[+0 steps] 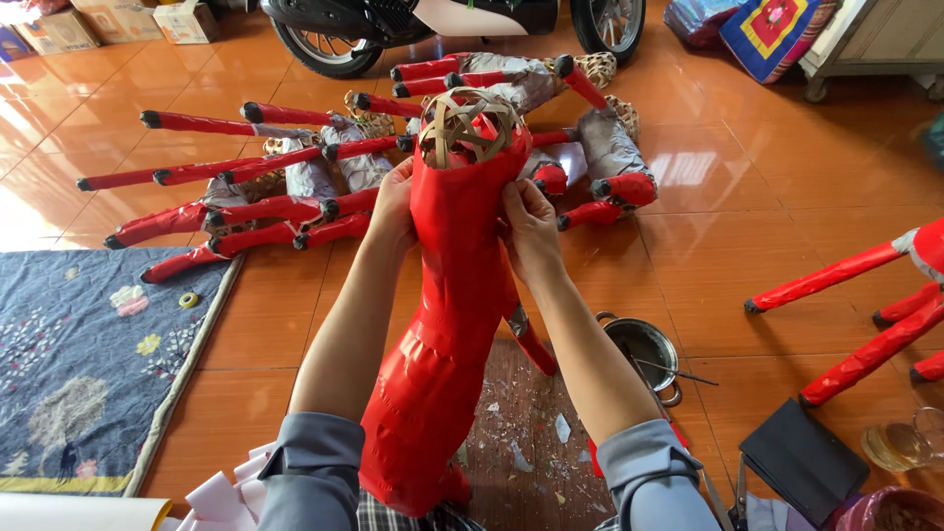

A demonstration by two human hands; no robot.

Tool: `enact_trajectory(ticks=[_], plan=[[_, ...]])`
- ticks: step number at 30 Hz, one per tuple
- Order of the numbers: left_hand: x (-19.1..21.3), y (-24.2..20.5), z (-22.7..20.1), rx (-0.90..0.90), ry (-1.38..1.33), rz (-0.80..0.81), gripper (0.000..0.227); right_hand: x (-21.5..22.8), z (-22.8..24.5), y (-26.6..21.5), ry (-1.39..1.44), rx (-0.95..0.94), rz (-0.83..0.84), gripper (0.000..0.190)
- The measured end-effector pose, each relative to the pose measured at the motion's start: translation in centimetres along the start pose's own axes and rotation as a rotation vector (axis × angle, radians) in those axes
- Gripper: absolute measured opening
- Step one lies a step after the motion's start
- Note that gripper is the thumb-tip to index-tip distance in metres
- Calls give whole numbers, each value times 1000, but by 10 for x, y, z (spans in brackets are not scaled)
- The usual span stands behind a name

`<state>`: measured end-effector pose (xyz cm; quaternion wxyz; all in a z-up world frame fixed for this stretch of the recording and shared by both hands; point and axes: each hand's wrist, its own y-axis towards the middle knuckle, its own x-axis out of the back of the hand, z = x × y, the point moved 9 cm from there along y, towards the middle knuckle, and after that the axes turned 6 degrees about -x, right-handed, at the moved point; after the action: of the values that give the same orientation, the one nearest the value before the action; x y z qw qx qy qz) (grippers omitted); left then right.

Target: Decorating a red animal-shaped craft frame by cutting and gluing paper strips onto it

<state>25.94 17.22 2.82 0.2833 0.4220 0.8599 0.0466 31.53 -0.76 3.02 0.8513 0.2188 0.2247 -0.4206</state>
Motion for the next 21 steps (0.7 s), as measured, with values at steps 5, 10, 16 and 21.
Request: enact_trajectory(ticks=[5,10,16,21], plan=[[8,3,5,6,57,-15,6,13,-17,15,42,-8,17,24],[14,4,9,5,111,-31,8,24,-37,30,144,-39,62,21],[25,11,9,0,183,-50,13,3,-17,22,268,18,125,19],[29,22,14,18,256,-72,19,11,-23,17,273,69,98,14]])
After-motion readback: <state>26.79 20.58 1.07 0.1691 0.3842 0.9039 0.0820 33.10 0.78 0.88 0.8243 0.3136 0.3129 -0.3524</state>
